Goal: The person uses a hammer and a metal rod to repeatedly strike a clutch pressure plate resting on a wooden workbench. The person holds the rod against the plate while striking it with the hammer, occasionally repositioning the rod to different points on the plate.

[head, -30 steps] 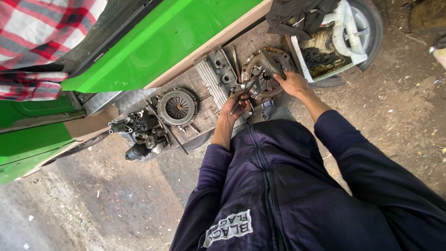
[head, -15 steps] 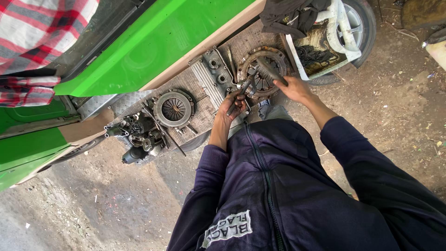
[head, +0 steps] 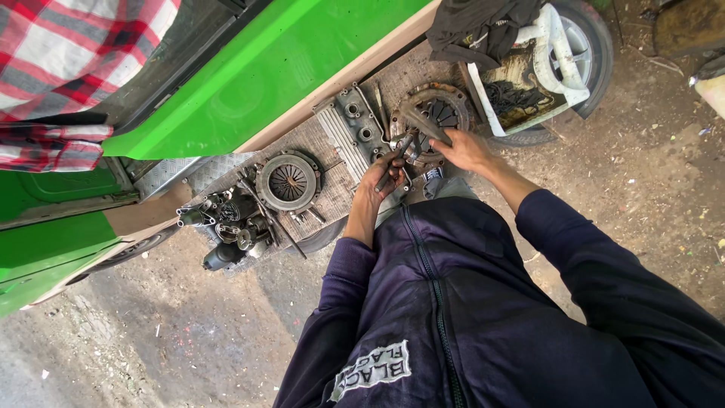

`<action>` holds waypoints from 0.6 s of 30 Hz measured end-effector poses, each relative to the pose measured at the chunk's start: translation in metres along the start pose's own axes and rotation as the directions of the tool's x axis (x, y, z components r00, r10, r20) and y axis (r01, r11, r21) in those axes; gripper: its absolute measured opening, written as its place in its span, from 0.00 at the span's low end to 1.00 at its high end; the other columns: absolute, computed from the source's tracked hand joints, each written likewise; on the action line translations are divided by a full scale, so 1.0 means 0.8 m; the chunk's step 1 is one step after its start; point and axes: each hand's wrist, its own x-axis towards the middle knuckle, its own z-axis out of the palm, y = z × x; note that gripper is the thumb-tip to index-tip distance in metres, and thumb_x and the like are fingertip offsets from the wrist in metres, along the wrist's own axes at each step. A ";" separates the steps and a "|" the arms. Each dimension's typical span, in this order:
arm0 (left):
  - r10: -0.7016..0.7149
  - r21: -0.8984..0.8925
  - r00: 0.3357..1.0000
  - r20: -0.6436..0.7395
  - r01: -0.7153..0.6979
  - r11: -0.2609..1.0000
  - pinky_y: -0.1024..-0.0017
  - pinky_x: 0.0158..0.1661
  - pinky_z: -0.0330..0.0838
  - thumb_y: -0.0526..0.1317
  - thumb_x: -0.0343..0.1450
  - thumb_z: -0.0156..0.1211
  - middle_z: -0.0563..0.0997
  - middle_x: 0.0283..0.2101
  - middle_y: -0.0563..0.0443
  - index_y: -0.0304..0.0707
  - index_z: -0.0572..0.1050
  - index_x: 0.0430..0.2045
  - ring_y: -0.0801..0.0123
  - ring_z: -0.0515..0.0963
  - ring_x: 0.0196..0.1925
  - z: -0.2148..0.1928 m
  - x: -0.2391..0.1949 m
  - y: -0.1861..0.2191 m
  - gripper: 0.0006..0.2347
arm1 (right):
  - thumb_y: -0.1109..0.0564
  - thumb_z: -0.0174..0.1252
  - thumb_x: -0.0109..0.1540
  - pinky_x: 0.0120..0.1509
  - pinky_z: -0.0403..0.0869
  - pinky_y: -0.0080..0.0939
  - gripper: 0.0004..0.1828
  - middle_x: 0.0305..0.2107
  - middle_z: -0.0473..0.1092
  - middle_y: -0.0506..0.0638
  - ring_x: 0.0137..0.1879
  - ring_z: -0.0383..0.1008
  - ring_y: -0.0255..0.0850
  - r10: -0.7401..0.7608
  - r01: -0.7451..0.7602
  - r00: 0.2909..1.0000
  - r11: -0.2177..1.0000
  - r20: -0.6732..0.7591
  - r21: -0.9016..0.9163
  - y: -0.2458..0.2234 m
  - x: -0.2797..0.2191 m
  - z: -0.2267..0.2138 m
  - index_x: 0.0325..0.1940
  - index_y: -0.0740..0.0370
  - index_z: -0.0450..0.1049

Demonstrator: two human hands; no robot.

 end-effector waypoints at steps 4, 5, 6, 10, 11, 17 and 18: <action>0.031 0.123 1.000 0.003 -0.031 0.992 0.79 0.19 0.70 0.40 0.77 0.54 0.70 0.20 0.61 0.39 0.69 0.34 0.82 0.64 0.13 0.014 0.003 -0.005 0.06 | 0.23 0.39 0.67 0.51 0.74 0.57 0.39 0.28 0.75 0.53 0.41 0.78 0.50 0.107 -0.106 0.993 0.994 -0.045 0.036 0.004 -0.006 -0.013 0.57 0.54 0.77; 0.048 0.166 0.999 0.025 -0.051 0.985 0.78 0.17 0.69 0.41 0.76 0.55 0.70 0.20 0.61 0.40 0.69 0.32 0.82 0.64 0.13 0.020 0.005 -0.002 0.07 | 0.23 0.39 0.67 0.51 0.74 0.56 0.39 0.28 0.75 0.54 0.41 0.79 0.50 0.074 -0.071 0.995 0.997 -0.060 0.038 0.006 0.001 -0.016 0.58 0.56 0.76; 0.057 0.206 0.998 0.035 -0.063 0.976 0.78 0.15 0.68 0.41 0.76 0.56 0.71 0.19 0.61 0.40 0.69 0.30 0.82 0.64 0.12 0.019 -0.002 -0.004 0.07 | 0.24 0.40 0.67 0.51 0.75 0.56 0.39 0.28 0.76 0.55 0.40 0.79 0.51 0.043 -0.040 0.997 0.998 -0.061 0.044 0.008 0.002 -0.009 0.59 0.57 0.75; 0.173 0.415 0.978 -0.118 -0.110 0.903 0.76 0.15 0.69 0.38 0.73 0.60 0.75 0.20 0.54 0.31 0.75 0.26 0.78 0.67 0.12 0.032 -0.002 0.010 0.09 | 0.22 0.46 0.70 0.50 0.72 0.59 0.42 0.39 0.74 0.60 0.45 0.76 0.57 -0.232 0.240 0.956 0.971 -0.181 0.023 0.024 0.012 0.001 0.62 0.64 0.72; 0.176 0.466 0.979 -0.099 -0.111 0.878 0.76 0.15 0.69 0.38 0.73 0.61 0.75 0.20 0.54 0.31 0.75 0.25 0.78 0.68 0.12 0.036 0.000 0.016 0.09 | 0.22 0.42 0.70 0.49 0.73 0.59 0.42 0.36 0.73 0.57 0.43 0.76 0.55 -0.096 0.103 0.989 0.993 -0.115 0.054 0.028 0.015 -0.004 0.62 0.62 0.74; 0.276 0.809 0.961 0.023 -0.180 0.559 0.73 0.12 0.65 0.39 0.72 0.63 0.76 0.17 0.49 0.25 0.76 0.21 0.73 0.70 0.10 0.042 0.009 0.036 0.13 | 0.24 0.37 0.71 0.36 0.68 0.48 0.41 0.27 0.67 0.47 0.30 0.68 0.41 -0.039 0.039 0.999 0.995 0.000 0.097 0.028 0.015 -0.004 0.61 0.60 0.75; 0.300 0.856 0.952 0.060 -0.204 0.475 0.72 0.12 0.64 0.40 0.72 0.63 0.76 0.16 0.48 0.23 0.77 0.21 0.73 0.69 0.10 0.044 0.009 0.035 0.14 | 0.24 0.37 0.71 0.34 0.66 0.45 0.41 0.27 0.66 0.45 0.29 0.66 0.38 -0.135 0.138 0.990 0.988 -0.046 0.066 0.029 0.012 -0.004 0.61 0.61 0.75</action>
